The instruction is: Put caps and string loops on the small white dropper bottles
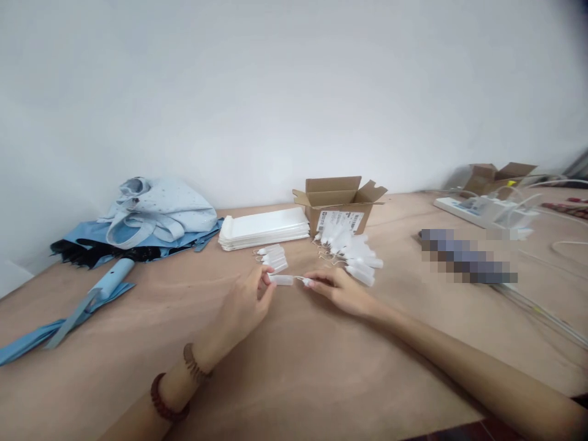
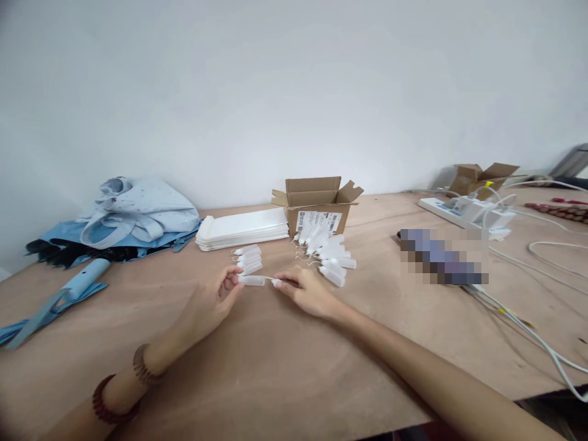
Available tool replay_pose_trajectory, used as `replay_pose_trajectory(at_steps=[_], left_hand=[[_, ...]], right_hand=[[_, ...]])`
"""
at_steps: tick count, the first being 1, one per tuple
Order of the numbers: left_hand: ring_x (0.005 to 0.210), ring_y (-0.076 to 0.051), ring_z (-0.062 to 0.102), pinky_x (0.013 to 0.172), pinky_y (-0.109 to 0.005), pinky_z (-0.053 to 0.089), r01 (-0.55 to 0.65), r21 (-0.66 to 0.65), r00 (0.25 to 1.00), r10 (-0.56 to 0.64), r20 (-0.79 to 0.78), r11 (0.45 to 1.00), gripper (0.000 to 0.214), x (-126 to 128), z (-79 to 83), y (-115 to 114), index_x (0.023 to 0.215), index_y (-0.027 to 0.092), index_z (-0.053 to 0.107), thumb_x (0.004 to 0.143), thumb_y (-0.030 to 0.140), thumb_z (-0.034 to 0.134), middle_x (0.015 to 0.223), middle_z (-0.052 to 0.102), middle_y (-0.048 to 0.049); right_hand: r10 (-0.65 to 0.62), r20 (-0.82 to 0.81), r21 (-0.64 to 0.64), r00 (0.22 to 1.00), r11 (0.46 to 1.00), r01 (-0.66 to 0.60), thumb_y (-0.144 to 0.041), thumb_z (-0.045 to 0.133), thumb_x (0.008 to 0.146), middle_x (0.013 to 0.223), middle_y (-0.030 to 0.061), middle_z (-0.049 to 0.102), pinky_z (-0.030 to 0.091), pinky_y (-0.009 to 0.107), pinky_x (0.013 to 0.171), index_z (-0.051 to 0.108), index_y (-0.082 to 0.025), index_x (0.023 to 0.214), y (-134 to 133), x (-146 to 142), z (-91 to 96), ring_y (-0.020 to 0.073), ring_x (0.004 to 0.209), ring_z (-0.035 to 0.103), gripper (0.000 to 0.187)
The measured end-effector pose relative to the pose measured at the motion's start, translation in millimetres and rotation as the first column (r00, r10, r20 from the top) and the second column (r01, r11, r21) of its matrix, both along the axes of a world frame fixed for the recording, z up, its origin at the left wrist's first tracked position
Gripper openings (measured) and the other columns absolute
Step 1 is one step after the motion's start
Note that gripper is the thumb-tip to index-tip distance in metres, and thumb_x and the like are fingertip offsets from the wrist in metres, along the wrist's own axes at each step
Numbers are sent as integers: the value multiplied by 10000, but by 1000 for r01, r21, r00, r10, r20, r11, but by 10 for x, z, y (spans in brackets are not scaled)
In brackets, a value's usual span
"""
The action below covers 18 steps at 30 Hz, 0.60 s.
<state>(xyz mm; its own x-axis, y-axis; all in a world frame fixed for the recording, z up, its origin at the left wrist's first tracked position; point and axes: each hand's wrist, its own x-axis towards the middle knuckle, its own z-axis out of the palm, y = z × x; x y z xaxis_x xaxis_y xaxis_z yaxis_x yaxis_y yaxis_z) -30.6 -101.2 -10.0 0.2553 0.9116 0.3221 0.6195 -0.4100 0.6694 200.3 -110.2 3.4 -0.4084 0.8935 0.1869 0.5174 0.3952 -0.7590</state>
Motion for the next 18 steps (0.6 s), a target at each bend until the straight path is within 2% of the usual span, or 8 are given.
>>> replay_pose_trajectory(at_steps=[3, 8, 13, 15, 18], left_hand=[[743, -183, 550, 676, -285, 401, 97, 24, 995, -96, -26, 995, 310, 98, -35, -59, 1129, 199, 565, 855, 329, 499, 896, 631, -53], [786, -182, 553, 721, -287, 392, 213, 21, 976, -211, -57, 977, 241, 173, 21, -129, 911, 194, 655, 903, 291, 434, 859, 646, -56], [702, -158, 535, 644, -265, 382, 159, -178, 986, -146, 85, 971, 271, 206, 22, -141, 837, 179, 643, 893, 361, 450, 759, 629, -27], [669, -144, 521, 596, -248, 377, 155, -276, 975, -101, 200, 949, 285, 221, -15, -111, 812, 163, 622, 878, 392, 468, 724, 605, -20], [583, -108, 478, 509, -219, 342, 209, -404, 930, -52, 365, 891, 306, 245, -38, -69, 825, 148, 607, 851, 434, 499, 739, 601, -17]], right_hand=[[23, -85, -112, 996, 993, -33, -340, 493, 887, 975, 65, 711, 452, 340, 810, 685, -156, 1014, -20, -22, 26, 215, 895, 624, 295], [49, -215, -201, 975, 975, -94, -368, 516, 869, 888, 57, 708, 441, 324, 805, 682, -147, 966, -24, -7, 44, 184, 833, 615, 293], [12, -361, -330, 933, 933, -140, -426, 566, 828, 797, 52, 676, 391, 238, 556, 646, -119, 978, -50, 4, -2, 93, 554, 499, 350], [4, -408, -366, 913, 915, -167, -448, 574, 819, 798, 57, 673, 351, 223, 513, 626, -119, 997, -66, -8, -1, 81, 529, 464, 378], [-14, -433, -389, 901, 905, -173, -470, 592, 802, 778, 54, 667, 330, 220, 509, 592, -125, 1010, -99, -43, 31, 79, 524, 444, 403]])
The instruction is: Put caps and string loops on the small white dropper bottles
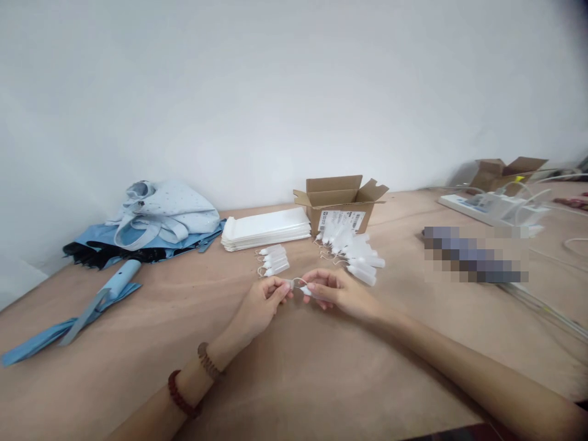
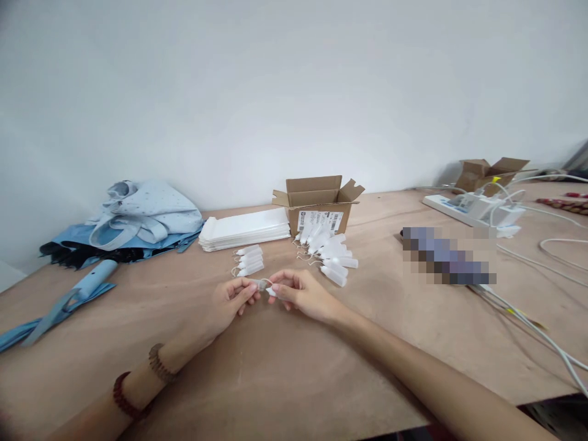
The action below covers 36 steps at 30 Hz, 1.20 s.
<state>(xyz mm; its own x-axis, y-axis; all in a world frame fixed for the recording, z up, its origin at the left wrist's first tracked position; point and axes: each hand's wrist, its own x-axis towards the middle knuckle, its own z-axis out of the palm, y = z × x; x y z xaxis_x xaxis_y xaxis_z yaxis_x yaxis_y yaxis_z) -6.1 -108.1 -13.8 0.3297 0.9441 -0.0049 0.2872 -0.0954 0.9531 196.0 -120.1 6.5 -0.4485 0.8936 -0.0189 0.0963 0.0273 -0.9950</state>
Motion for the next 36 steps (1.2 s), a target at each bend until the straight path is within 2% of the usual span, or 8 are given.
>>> replay_pose_trajectory(at_steps=[3, 11, 26, 36], left_hand=[[502, -66, 406, 470, -202, 298, 49, -94, 994, -39, 103, 994, 318, 14, 35, 5, 803, 141, 606, 837, 447, 525, 734, 593, -6], [525, -55, 387, 481, -194, 279, 85, -162, 981, -54, 187, 983, 307, 4, 87, -22, 782, 133, 608, 826, 433, 564, 718, 565, 6], [552, -64, 400, 483, -192, 294, 111, -174, 967, -66, 246, 978, 304, -12, 31, -3, 783, 135, 607, 818, 435, 578, 732, 561, -2], [544, -62, 386, 487, -196, 288, 102, -198, 970, -53, 237, 975, 288, -3, 72, -22, 772, 128, 601, 817, 412, 582, 724, 556, -5]], right_hand=[[8, -2, 12, 1000, 1000, -7, -477, 596, 799, 773, 49, 661, 333, 230, 527, 584, -139, 1013, -29, -31, 34, 84, 533, 442, 400], [6, -5, -2, 1000, 1000, -6, -487, 595, 795, 786, 53, 656, 329, 240, 524, 595, -145, 1009, -50, -56, 41, 84, 525, 431, 404], [7, -18, 9, 1000, 1000, -7, -464, 590, 810, 803, 60, 663, 309, 229, 512, 600, -141, 1013, -36, -41, -8, 76, 530, 432, 381], [9, -18, -12, 1000, 1000, -9, -467, 592, 808, 794, 60, 665, 296, 228, 510, 604, -143, 1013, -26, -39, -19, 76, 528, 420, 384]])
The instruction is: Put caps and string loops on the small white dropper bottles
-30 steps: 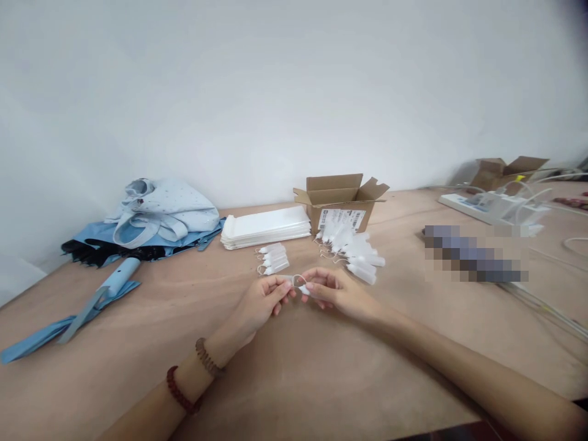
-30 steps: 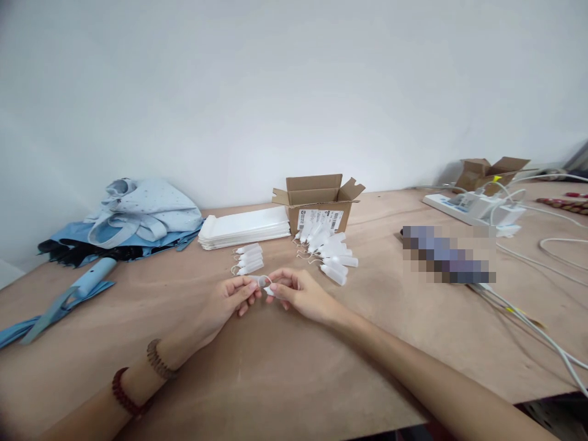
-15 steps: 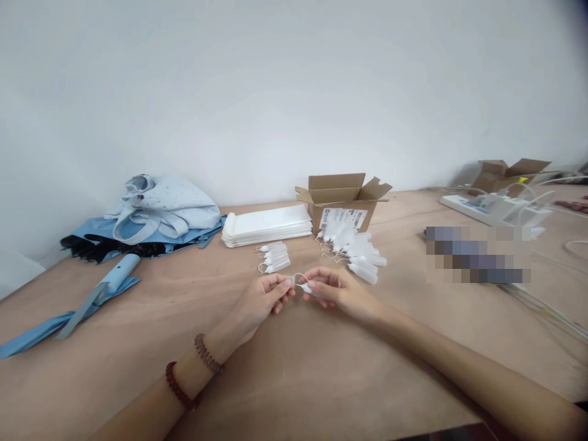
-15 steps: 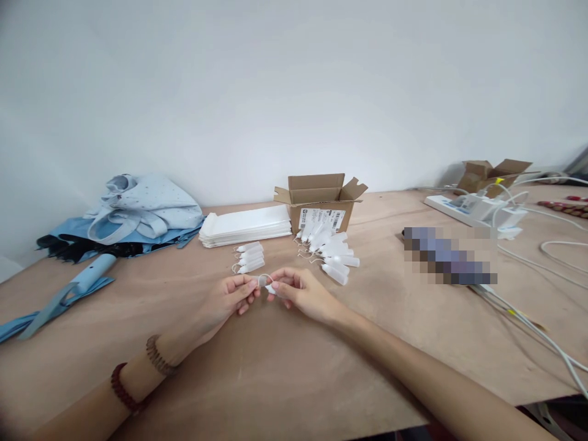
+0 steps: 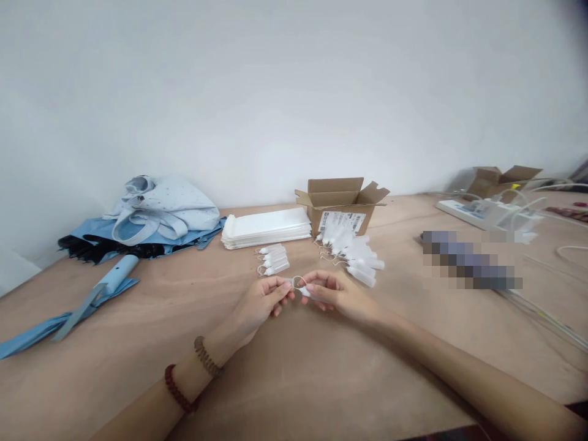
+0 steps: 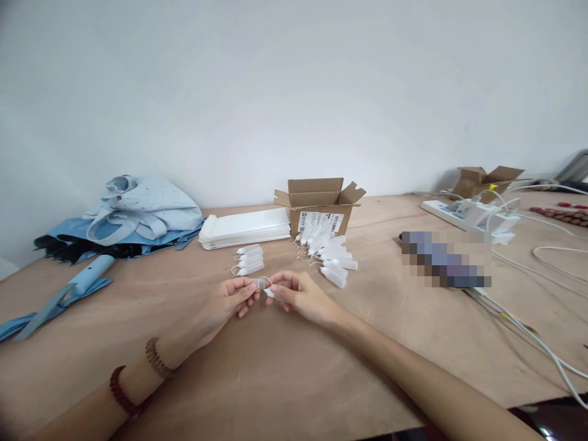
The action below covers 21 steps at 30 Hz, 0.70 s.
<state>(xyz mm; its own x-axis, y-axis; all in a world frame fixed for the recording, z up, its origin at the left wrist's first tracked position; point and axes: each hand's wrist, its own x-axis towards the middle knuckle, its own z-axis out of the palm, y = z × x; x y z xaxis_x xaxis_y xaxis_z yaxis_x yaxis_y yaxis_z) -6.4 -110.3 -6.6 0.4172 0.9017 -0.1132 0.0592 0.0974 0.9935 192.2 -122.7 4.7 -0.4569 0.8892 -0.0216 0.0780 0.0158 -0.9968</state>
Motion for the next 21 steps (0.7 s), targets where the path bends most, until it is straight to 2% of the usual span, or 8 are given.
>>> replay_pose_trajectory(at_steps=[14, 21], left_hand=[[544, -71, 398, 490, -209, 288, 7, 20, 1000, -8, 12, 1000, 311, -13, -57, 17, 778, 135, 604, 815, 441, 568, 749, 569, -17], [480, -57, 377, 480, -216, 281, -9, 112, 995, 20, -96, 994, 308, -1, -80, -1, 771, 136, 581, 833, 434, 537, 694, 564, 2]], right_hand=[[25, -31, -9, 999, 1000, -25, -467, 590, 810, 796, 55, 652, 274, 229, 504, 594, -144, 1047, 11, 12, -40, 76, 529, 405, 401], [12, 15, -52, 1000, 999, -11, -483, 601, 791, 773, 50, 640, 263, 234, 501, 585, -141, 1021, -28, -20, 35, 77, 519, 375, 412]])
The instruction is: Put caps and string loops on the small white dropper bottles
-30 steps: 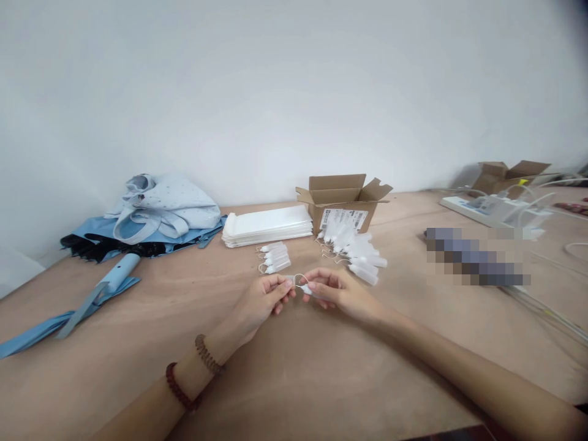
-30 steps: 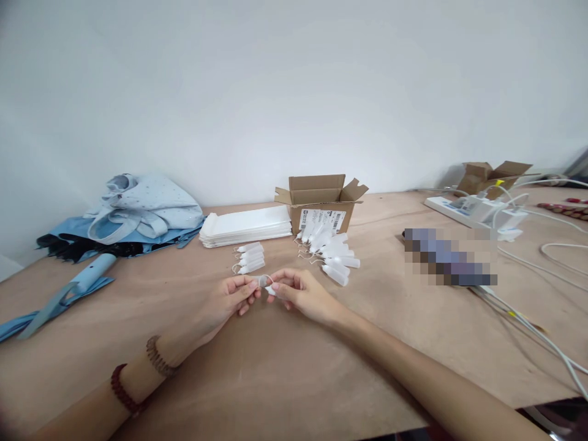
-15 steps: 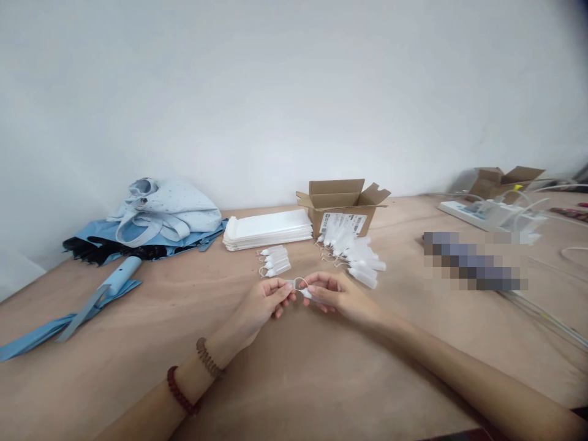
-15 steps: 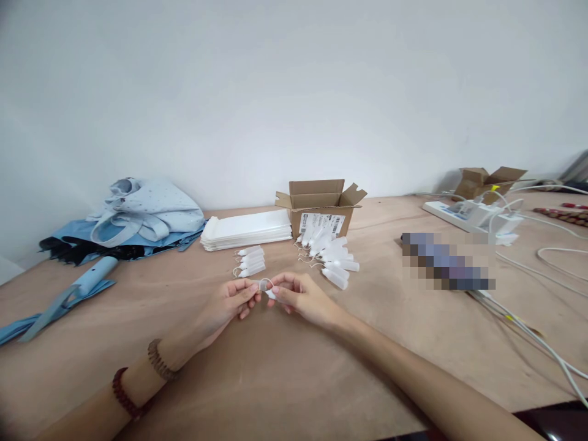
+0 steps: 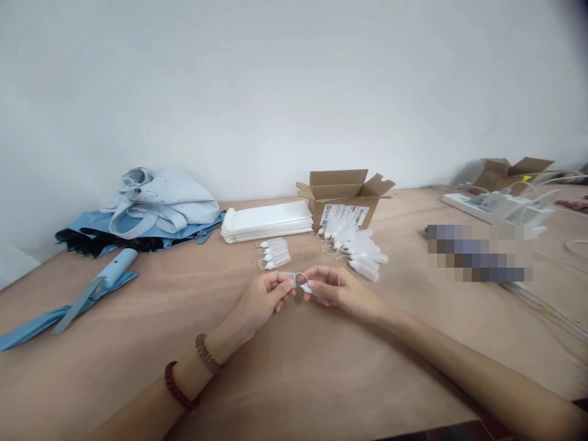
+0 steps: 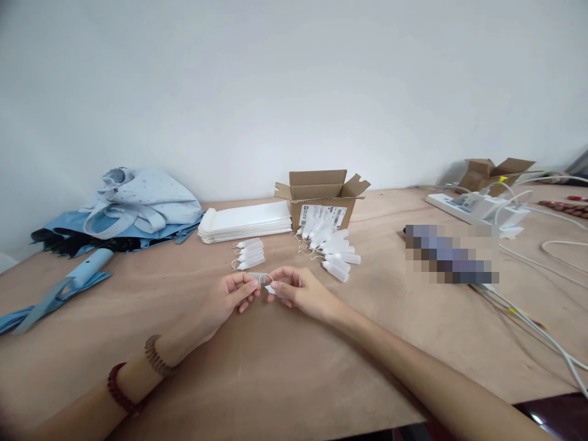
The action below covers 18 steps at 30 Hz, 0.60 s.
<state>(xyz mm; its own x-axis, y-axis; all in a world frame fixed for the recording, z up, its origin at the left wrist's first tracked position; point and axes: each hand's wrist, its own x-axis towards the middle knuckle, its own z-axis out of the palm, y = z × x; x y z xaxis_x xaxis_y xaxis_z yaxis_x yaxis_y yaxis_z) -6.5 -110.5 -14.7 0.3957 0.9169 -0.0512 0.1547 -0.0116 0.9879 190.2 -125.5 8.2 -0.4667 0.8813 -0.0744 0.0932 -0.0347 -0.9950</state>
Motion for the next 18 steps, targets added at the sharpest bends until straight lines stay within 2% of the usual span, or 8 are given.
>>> replay_pose_trajectory(at_steps=[5, 8, 14, 18], left_hand=[[476, -68, 384, 476, -223, 296, 4, 121, 998, 4, -67, 993, 283, 24, -55, -24, 726, 152, 563, 850, 402, 510, 672, 573, 4], [500, -79, 408, 488, -222, 319, 1, 147, 996, 12, -87, 989, 257, 35, -64, -38, 726, 158, 569, 846, 379, 515, 701, 608, -7], [538, -94, 446, 491, -218, 339, 23, 126, 994, -9, -110, 992, 268, 22, -62, -29, 715, 160, 584, 835, 392, 529, 693, 618, -14], [518, -83, 435, 473, -212, 350, 47, 25, 994, -44, -103, 999, 292, 5, 36, -14, 742, 149, 607, 806, 430, 556, 716, 629, -25]], right_hand=[[17, -37, -11, 999, 1000, -18, -477, 604, 787, 750, 42, 632, 255, 230, 497, 552, -139, 1029, -9, -17, -22, 71, 515, 359, 419], [25, -59, -24, 998, 999, -26, -477, 615, 777, 737, 37, 632, 240, 230, 481, 539, -140, 1039, -11, -27, -55, 68, 501, 352, 434], [22, -43, -14, 999, 1000, -22, -483, 615, 776, 727, 31, 633, 250, 234, 473, 540, -152, 1023, -13, -32, -67, 68, 486, 351, 419], [22, 2, 10, 1000, 1000, -22, -473, 595, 795, 731, 36, 633, 272, 234, 483, 539, -151, 1039, -8, -23, -32, 75, 503, 367, 408]])
